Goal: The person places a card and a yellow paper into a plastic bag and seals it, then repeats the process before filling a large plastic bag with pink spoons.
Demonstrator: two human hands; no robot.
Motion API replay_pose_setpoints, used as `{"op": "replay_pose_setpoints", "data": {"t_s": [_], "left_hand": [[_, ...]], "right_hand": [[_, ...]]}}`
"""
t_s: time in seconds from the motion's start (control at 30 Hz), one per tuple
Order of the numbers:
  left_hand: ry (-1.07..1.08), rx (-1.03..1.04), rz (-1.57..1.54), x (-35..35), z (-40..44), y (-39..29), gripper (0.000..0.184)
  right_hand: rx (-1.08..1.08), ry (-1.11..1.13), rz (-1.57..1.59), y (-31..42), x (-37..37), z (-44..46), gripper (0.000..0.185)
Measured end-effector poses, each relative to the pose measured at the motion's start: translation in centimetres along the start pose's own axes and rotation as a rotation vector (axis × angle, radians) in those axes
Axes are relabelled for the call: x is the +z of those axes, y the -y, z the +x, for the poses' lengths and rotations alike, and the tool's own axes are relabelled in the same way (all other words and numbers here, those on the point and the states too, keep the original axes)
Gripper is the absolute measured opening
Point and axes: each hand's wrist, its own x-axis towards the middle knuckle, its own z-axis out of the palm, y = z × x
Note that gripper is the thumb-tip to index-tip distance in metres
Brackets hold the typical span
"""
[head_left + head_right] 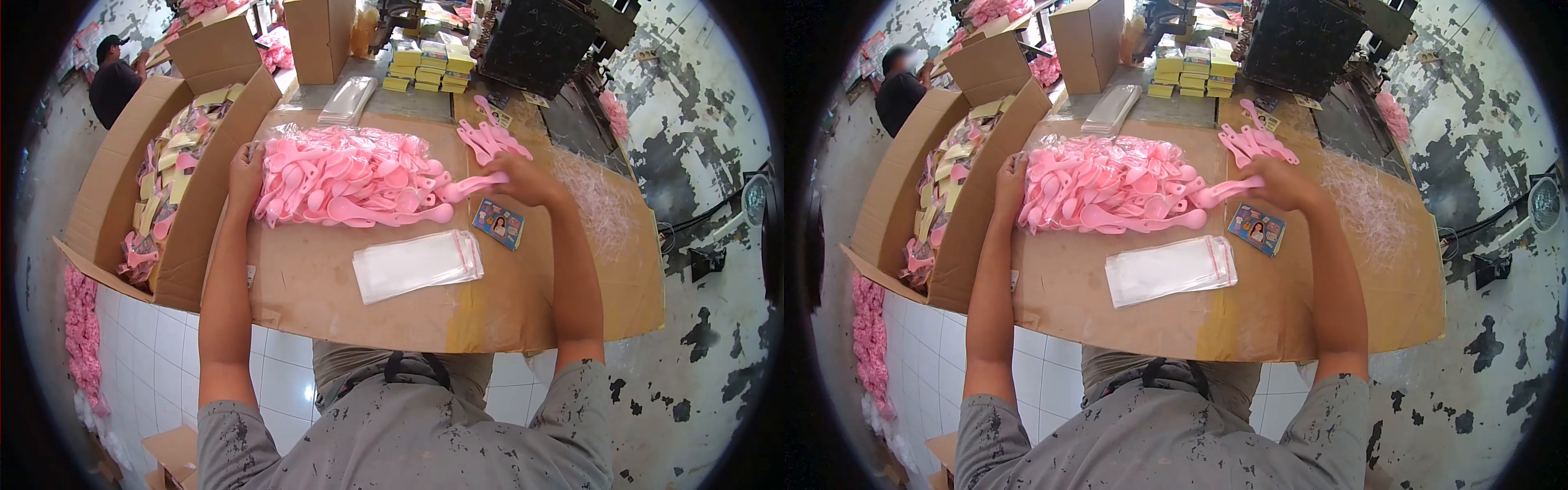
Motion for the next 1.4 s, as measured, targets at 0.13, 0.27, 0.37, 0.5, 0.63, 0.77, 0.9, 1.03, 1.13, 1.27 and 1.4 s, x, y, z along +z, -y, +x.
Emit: {"op": "replay_pose_setpoints", "data": {"t_s": [0.13,0.27,0.37,0.5,0.63,0.77,0.9,1.03,1.13,1.27,1.4], "left_hand": [[-0.034,0.011,-0.075,0.2,-0.4,-0.6,0.033],[-0.041,0.036,-0.052,0.2,-0.3,-0.4,0.033],[-0.04,0.023,-0.053,0.3,0.0,0.3,0.033],[-0.016,-0.006,-0.049,0.2,0.0,0.3,0.031],[0.01,-0.001,-0.022,0.0,0.2,0.6,0.031],[0.011,-0.031,-0.034,0.1,-0.2,-0.3,0.031],[-0.011,-0.008,0.004,0.1,-0.1,-0.3,0.031],[-0.009,-0.01,0.01,0.0,-0.2,-0.4,0.031],[0.003,-0.003,-0.008,0.0,-0.1,-0.3,0.031],[0.0,-0.004,0.005,0.0,-0.1,-0.1,0.031],[-0.028,0.02,-0.045,0.2,-0.2,0.1,0.032]], "right_hand": [[0.216,-0.21,-0.119,-2.1,-2.1,-0.3,0.035],[0.062,-0.48,-0.368,1.5,-0.7,0.4,0.046],[-0.061,-0.337,0.122,3.6,3.3,2.8,0.055],[0.065,-0.111,0.454,9.6,3.4,3.5,0.053],[0.034,-0.131,0.678,6.7,3.7,4.3,0.04],[0.01,-0.172,0.744,5.9,1.5,2.5,0.033],[0.083,-0.125,0.504,3.2,-1.7,0.7,0.037],[0.086,-0.362,0.625,-1.2,-3.0,-0.3,0.037],[-0.179,-0.649,-0.184,-1.5,-1.9,0.1,0.037],[0.033,-0.463,0.221,5.0,1.9,1.8,0.037],[0.151,-0.318,0.678,9.2,6.0,4.1,0.036]]}}
